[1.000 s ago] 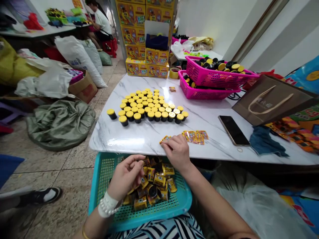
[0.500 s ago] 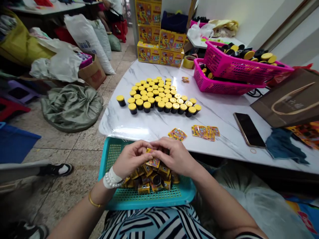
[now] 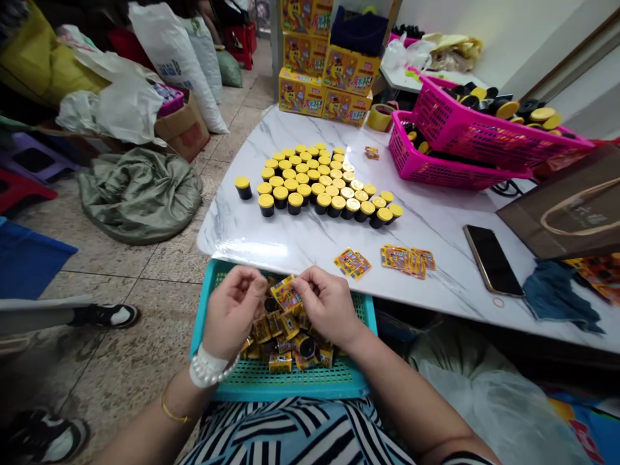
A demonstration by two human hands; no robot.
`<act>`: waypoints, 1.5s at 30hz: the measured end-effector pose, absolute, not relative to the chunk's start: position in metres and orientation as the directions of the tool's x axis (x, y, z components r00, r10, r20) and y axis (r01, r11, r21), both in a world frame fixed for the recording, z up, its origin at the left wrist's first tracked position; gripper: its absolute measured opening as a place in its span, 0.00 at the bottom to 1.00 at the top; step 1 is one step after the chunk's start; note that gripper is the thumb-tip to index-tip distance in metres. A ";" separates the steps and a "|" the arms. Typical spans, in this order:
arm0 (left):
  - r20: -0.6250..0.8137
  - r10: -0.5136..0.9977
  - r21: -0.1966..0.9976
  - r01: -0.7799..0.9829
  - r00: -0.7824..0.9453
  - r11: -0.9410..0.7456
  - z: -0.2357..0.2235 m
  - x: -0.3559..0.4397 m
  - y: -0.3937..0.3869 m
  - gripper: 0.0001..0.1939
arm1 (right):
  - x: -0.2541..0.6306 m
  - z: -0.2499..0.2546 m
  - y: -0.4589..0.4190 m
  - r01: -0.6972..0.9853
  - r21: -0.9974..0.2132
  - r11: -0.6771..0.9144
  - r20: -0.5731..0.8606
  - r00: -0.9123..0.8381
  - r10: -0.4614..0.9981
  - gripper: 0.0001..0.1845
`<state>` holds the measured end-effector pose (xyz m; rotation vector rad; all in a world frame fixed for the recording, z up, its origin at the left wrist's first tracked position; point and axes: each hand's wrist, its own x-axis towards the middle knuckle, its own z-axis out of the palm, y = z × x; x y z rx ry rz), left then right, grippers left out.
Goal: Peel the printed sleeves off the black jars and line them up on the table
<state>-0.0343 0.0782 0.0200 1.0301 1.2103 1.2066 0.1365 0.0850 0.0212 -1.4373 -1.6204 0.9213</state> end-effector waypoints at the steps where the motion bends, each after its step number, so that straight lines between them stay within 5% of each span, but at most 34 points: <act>1: -0.115 0.991 0.990 -0.091 -0.074 0.109 0.022 -0.034 0.071 0.14 | 0.135 0.019 0.084 0.453 -0.883 0.124 0.125 -0.029 0.992 0.14; 13: -0.135 0.975 0.990 -0.060 -0.179 0.126 0.015 -0.026 0.041 0.11 | 0.126 0.015 0.077 0.556 -0.786 0.269 0.337 0.020 0.941 0.14; 20: -0.025 0.980 1.000 -0.010 -0.198 0.024 0.009 -0.032 0.050 0.05 | 0.115 0.013 0.074 0.628 -0.575 0.524 0.538 -0.192 0.821 0.08; 25: -0.037 0.961 0.998 -0.061 -0.274 0.022 0.001 -0.048 0.057 0.08 | 0.108 0.029 0.099 0.525 -0.551 0.648 0.539 -0.368 0.757 0.09; 32: -0.352 0.928 0.877 -0.389 -0.123 0.281 0.004 -0.060 0.067 0.16 | 0.076 0.074 0.214 0.774 -0.080 0.629 0.590 -0.472 0.656 0.12; 35: -0.422 0.902 0.788 -0.527 -0.086 0.318 0.007 -0.064 0.073 0.19 | 0.051 0.075 0.270 0.801 0.035 0.597 0.502 -0.531 0.683 0.19; 38: -0.454 0.891 0.698 -0.627 -0.015 0.345 0.009 -0.072 0.077 0.18 | 0.033 0.074 0.298 0.754 0.105 0.648 0.301 -0.645 0.702 0.10; 42: -0.469 0.877 0.580 -0.715 0.099 0.391 0.008 -0.087 0.080 0.14 | 0.040 0.087 0.263 0.642 -0.082 0.762 0.380 -0.687 0.620 0.06; 45: -0.482 0.862 0.485 -0.773 0.154 0.409 0.006 -0.092 0.084 0.11 | 0.070 0.097 0.206 0.493 -0.571 0.656 0.379 -0.551 0.744 0.11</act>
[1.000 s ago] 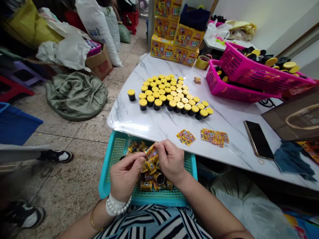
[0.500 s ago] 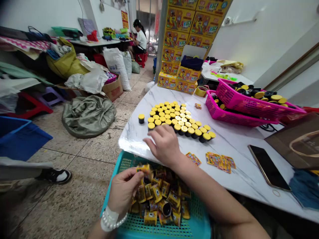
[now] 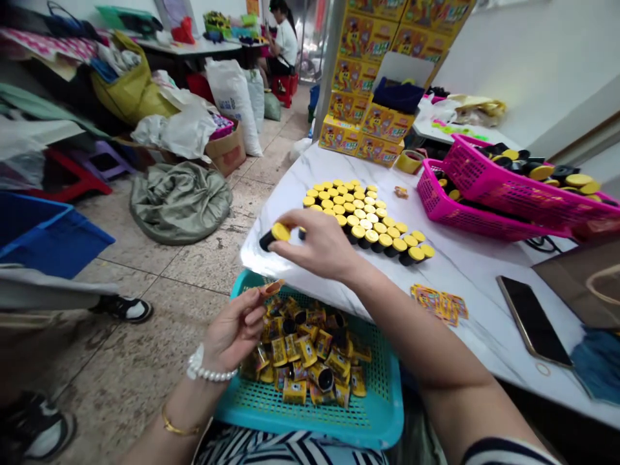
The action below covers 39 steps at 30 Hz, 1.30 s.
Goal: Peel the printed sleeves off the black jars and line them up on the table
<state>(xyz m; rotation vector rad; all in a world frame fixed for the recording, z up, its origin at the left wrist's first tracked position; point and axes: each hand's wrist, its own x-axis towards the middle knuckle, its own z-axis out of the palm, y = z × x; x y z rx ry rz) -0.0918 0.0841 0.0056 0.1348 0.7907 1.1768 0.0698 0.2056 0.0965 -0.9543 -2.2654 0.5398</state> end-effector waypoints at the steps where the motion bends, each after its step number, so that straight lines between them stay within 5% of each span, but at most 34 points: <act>1: -0.485 0.857 0.455 -0.786 0.175 0.418 0.005 -0.091 0.086 0.11 | 0.081 0.096 0.188 0.388 -0.736 0.555 0.316 -0.528 0.788 0.13; 4: -0.479 0.843 0.384 -0.805 0.246 0.453 0.002 -0.083 0.089 0.11 | 0.107 0.080 0.150 0.117 -0.971 0.207 0.129 -0.469 0.874 0.17; 9: -0.462 0.832 0.339 -0.806 0.306 0.485 0.003 -0.065 0.091 0.12 | 0.118 0.049 0.132 0.038 -0.999 -0.001 -0.016 -0.404 0.915 0.15; 16: -0.458 0.838 0.315 -0.827 0.296 0.465 0.005 -0.055 0.096 0.13 | 0.116 0.048 0.123 0.222 -0.967 0.123 0.082 -0.184 0.980 0.13; 28: -0.472 0.837 0.341 -0.818 0.278 0.464 0.001 -0.050 0.096 0.15 | 0.114 0.050 0.115 0.479 -0.838 0.262 0.161 -0.243 0.957 0.13; 34: -0.445 0.894 0.593 -0.728 0.062 0.346 0.006 -0.048 0.082 0.17 | 0.114 0.038 0.111 0.193 -0.958 0.211 0.139 -0.328 0.934 0.14; 39: -0.303 0.953 0.775 -0.578 0.019 0.258 0.001 -0.055 0.071 0.24 | 0.120 0.024 0.102 0.192 -0.929 0.315 0.257 -0.278 0.926 0.20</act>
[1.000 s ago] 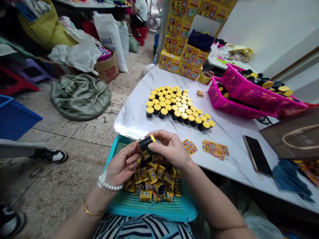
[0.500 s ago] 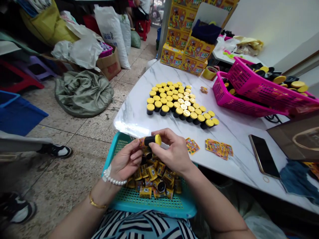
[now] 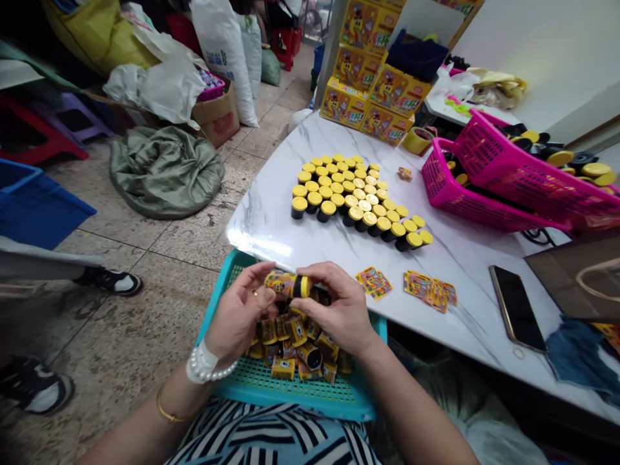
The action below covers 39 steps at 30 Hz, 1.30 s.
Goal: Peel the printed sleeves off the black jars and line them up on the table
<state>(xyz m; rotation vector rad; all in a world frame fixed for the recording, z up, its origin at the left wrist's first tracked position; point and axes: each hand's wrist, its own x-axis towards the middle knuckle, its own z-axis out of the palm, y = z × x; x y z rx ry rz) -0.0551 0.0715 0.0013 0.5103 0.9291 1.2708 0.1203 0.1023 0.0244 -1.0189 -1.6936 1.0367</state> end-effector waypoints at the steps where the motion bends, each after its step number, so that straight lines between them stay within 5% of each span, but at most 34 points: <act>1: -0.282 0.957 0.795 -0.540 0.072 0.276 -0.001 -0.057 0.071 0.23 | 0.121 0.023 0.100 0.220 -0.920 0.323 0.252 -0.300 0.920 0.21; 10: -0.232 0.947 0.909 -0.297 0.223 0.293 -0.013 -0.049 0.080 0.19 | 0.135 0.020 0.086 0.372 -0.824 0.428 0.305 -0.346 0.887 0.23; 17: -0.262 0.886 0.874 -0.294 0.382 0.386 -0.011 -0.050 0.080 0.18 | 0.146 0.010 0.082 0.418 -0.776 0.472 0.353 -0.333 0.874 0.23; 21: -0.123 0.950 0.987 -0.068 0.287 0.148 -0.009 -0.048 0.073 0.13 | 0.144 0.006 0.078 0.360 -0.815 0.455 0.357 -0.306 0.883 0.21; 25: 0.145 0.976 0.974 0.151 0.162 -0.170 -0.009 -0.041 0.070 0.10 | 0.140 0.002 0.069 0.267 -0.924 0.274 0.225 -0.197 0.954 0.20; 29: 0.312 0.903 0.915 0.162 0.296 -0.369 -0.012 -0.044 0.071 0.14 | 0.141 0.000 0.062 0.122 -0.992 0.045 0.026 -0.158 0.987 0.16; 31: 0.192 0.918 0.962 0.118 0.346 -0.246 -0.014 -0.048 0.071 0.20 | 0.143 0.001 0.062 0.230 -0.964 0.132 0.098 -0.155 0.983 0.15; 35: -0.236 0.865 0.958 -0.045 0.443 0.284 -0.019 -0.054 0.071 0.20 | 0.149 0.003 0.066 0.399 -0.755 0.521 0.423 -0.311 0.851 0.19; 39: -0.182 0.883 0.976 -0.029 0.433 0.215 -0.013 -0.052 0.070 0.15 | 0.148 0.003 0.067 0.399 -0.732 0.553 0.468 -0.297 0.833 0.17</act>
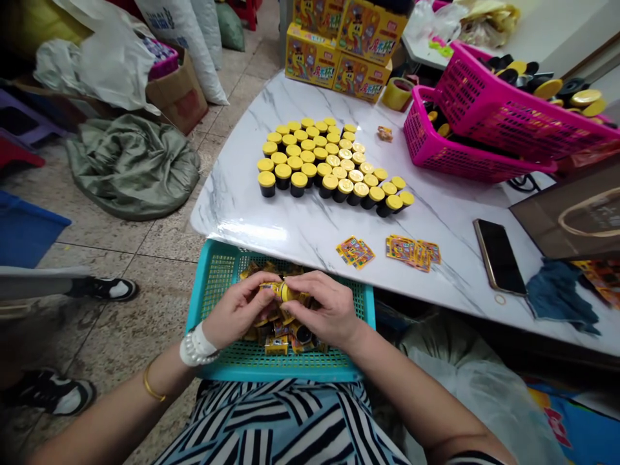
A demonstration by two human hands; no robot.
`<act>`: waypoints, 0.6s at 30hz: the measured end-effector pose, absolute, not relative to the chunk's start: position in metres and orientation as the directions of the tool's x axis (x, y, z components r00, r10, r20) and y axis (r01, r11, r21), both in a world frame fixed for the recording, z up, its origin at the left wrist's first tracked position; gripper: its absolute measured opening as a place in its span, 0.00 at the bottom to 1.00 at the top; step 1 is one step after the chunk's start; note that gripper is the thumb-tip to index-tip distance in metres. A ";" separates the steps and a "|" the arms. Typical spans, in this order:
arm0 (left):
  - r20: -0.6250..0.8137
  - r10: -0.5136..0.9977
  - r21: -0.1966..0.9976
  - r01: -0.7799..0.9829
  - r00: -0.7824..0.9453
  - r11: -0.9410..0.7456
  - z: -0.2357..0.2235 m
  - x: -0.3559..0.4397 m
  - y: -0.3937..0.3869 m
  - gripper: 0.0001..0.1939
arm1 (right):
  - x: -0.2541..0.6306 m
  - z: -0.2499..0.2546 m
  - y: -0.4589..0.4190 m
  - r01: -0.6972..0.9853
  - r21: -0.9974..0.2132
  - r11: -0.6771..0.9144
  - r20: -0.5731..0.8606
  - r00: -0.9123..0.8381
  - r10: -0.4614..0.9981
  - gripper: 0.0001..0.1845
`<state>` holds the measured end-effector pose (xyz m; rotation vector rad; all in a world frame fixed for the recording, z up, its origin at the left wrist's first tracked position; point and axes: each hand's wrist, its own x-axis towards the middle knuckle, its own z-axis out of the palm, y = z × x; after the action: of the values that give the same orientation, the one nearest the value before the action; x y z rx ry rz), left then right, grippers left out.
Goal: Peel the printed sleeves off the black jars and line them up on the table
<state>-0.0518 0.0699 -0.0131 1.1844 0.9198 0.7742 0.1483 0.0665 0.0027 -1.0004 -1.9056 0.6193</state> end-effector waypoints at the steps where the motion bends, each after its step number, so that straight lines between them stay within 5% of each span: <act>1: -0.134 0.909 0.990 0.008 0.396 0.142 -0.009 -0.050 0.070 0.14 | 0.147 0.003 0.065 0.402 -0.760 0.510 0.443 -0.255 0.860 0.16; 6: 0.200 0.903 0.933 0.207 0.379 -0.294 0.016 -0.038 0.084 0.11 | 0.144 0.018 0.066 0.124 -0.964 0.236 0.239 0.009 0.971 0.13; 12: 0.515 0.552 0.630 0.147 0.656 -0.762 0.034 -0.028 0.138 0.18 | 0.157 0.036 0.088 -0.272 -0.958 -0.090 -0.101 0.030 0.994 0.14; 15: 0.488 0.431 0.613 0.054 0.759 -0.788 0.042 -0.019 0.167 0.16 | 0.165 0.037 0.097 -0.424 -0.897 -0.129 -0.150 0.017 0.989 0.16; 18: 0.327 0.537 0.817 0.052 0.777 -0.574 0.049 -0.002 0.189 0.12 | 0.175 0.036 0.104 -0.461 -0.884 -0.073 -0.097 0.030 0.995 0.16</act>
<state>-0.0017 0.1889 0.0495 2.0997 0.4382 0.7093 0.1748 0.1038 0.0358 -0.9339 -0.7716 1.4228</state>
